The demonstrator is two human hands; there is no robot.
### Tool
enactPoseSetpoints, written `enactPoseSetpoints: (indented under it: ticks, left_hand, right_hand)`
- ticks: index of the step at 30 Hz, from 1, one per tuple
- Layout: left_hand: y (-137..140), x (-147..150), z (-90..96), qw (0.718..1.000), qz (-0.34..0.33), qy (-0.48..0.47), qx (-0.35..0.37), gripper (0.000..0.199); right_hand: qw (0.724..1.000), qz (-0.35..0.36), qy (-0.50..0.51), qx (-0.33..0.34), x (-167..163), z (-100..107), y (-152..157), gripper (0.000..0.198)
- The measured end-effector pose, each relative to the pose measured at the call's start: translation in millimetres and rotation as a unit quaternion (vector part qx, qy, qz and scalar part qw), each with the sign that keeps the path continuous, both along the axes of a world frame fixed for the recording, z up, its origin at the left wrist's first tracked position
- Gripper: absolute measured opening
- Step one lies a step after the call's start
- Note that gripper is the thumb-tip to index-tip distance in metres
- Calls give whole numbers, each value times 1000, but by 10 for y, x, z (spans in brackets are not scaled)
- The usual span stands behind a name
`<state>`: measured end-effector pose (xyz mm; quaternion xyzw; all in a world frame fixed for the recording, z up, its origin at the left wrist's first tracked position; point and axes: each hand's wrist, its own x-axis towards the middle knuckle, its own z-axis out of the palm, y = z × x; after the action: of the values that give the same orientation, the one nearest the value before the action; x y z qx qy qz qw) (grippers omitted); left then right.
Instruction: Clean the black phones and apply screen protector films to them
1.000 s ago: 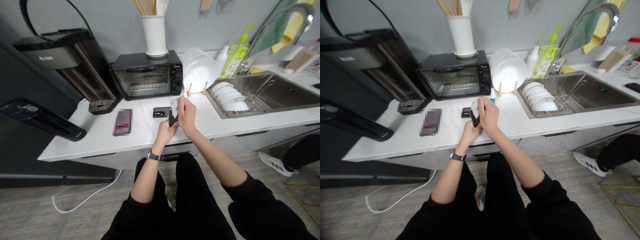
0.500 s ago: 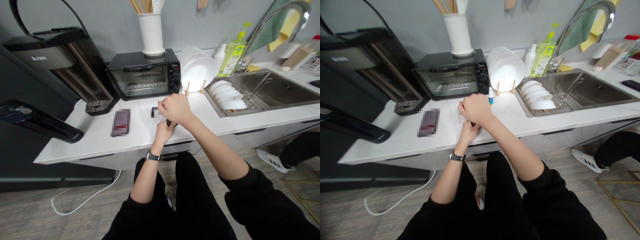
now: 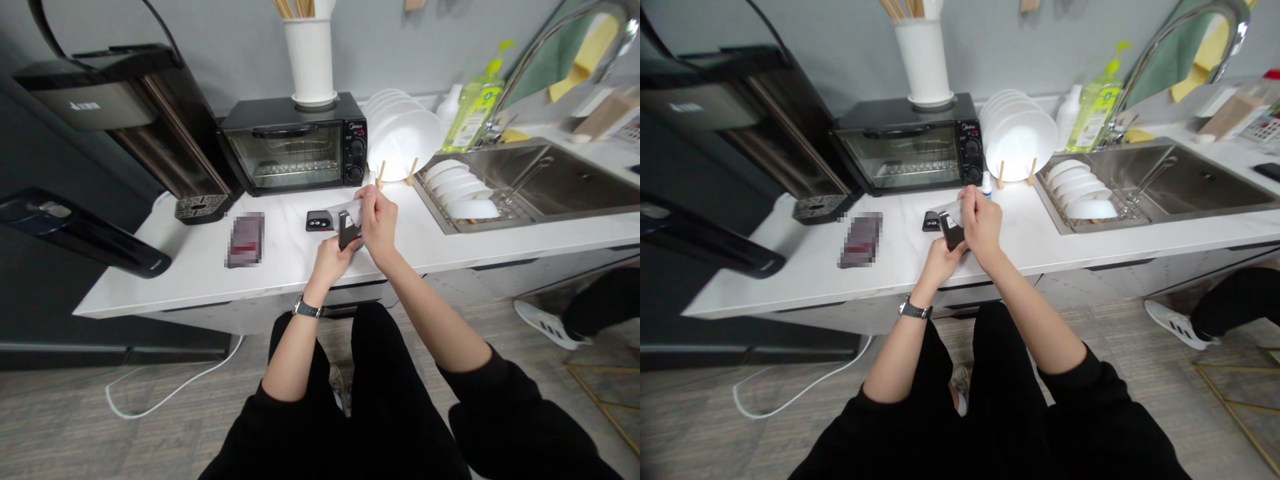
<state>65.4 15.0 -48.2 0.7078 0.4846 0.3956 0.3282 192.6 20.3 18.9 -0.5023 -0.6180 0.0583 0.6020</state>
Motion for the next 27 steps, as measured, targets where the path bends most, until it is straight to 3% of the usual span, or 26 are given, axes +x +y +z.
enactPoseSetpoints:
  ticks: [4,6,10,13,16,19,23,25,27]
  left_hand:
    - [-10,-5,36,1000,8,-13,-12,21]
    - [-19,-6,52,999,17,-29,2,29]
    - [-16,-6,42,999,23,-20,-17,19]
    - [-10,-2,15,999,24,-3,-28,36]
    - [-18,4,1,999,30,-16,-25,33]
    - [-21,10,-3,999,33,-37,-20,28]
    - [2,13,-20,999,16,-48,-5,27]
    - [12,11,-33,999,16,-46,1,27]
    - [18,5,-40,999,10,-42,4,27]
  right_hand:
    - [981,5,-186,60,-40,118,-90,50]
    - [963,4,-264,54,-72,207,-80,51]
    - [933,21,-359,-29,-135,430,-17,53]
    - [917,19,-385,-100,-151,613,53,43]
    - [904,45,-396,-153,-113,736,158,34]
    - [921,102,-336,-167,-29,702,287,41]
    - [966,170,-83,-177,61,411,383,64]
    - [976,159,22,-147,62,246,350,70]
    - [987,119,58,-88,34,126,262,71]
